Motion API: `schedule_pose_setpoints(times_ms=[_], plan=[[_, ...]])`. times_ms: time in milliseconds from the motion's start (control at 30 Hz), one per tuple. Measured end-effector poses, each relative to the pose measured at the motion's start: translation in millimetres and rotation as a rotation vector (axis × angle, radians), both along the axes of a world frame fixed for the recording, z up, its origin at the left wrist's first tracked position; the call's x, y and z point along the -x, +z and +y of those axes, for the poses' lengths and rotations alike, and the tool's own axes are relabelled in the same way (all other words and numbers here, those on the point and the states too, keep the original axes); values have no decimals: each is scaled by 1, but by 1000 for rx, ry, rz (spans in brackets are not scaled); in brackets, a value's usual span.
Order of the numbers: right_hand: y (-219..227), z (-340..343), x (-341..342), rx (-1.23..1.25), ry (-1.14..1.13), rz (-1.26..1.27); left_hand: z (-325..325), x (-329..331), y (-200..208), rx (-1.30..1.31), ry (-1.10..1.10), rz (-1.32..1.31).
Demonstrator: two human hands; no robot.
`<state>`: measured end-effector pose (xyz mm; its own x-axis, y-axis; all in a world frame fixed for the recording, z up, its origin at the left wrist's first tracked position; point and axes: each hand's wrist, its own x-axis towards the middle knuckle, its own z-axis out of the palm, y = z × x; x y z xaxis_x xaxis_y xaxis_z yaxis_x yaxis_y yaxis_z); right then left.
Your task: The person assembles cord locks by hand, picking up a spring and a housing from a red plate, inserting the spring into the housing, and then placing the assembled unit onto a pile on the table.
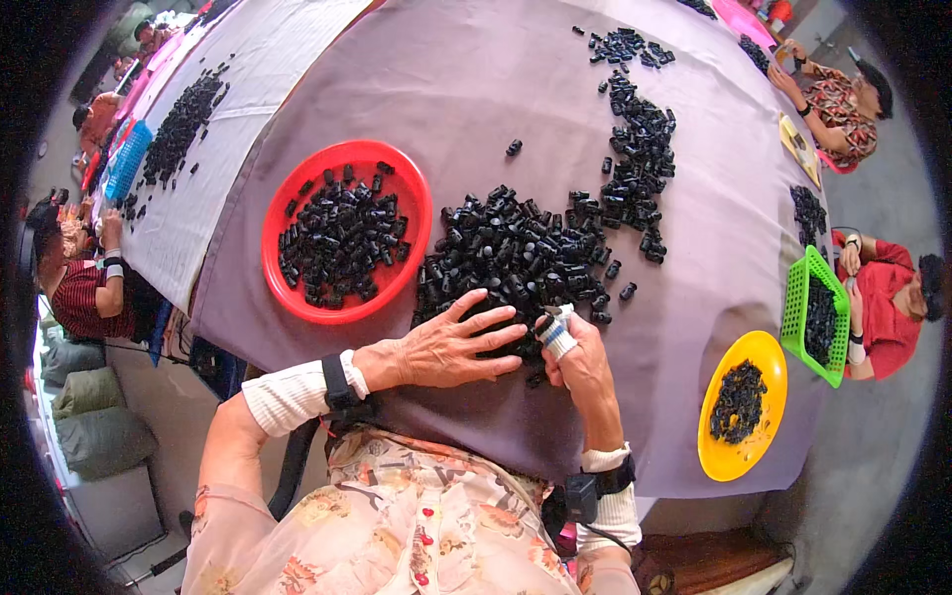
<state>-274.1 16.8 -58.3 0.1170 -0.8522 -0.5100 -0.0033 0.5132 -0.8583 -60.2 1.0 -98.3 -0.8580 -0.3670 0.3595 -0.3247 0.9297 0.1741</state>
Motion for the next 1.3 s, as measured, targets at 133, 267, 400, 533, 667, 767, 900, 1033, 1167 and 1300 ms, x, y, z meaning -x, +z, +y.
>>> schedule_pose_setpoints(times_ms=[133,267,400,533,667,767,900,1033,1167,1300], plan=[[-1,-11,-6,26,-11,-13,-16,-3,-1,31,16,30],[-7,-22,-13,35,29,-33,-29,-3,-4,34,49,28],[-4,-29,-12,43,49,-18,-34,-2,-6,35,54,12],[9,-24,-1,119,68,5,-25,-2,7,8,78,46],[6,-22,46,125,-362,-84,0,14,20,-41,-16,63],[-16,-21,81,142,-422,-45,14,36,11,-35,-156,11],[-20,-23,78,138,-403,-42,5,42,1,-65,-175,-31],[-18,-36,48,76,-250,2,-8,33,-7,-32,-126,-29],[-9,-44,15,69,-189,5,-16,27,-6,-26,-104,-61],[-7,-48,3,52,-152,58,-19,21,-7,1,-56,-27]])
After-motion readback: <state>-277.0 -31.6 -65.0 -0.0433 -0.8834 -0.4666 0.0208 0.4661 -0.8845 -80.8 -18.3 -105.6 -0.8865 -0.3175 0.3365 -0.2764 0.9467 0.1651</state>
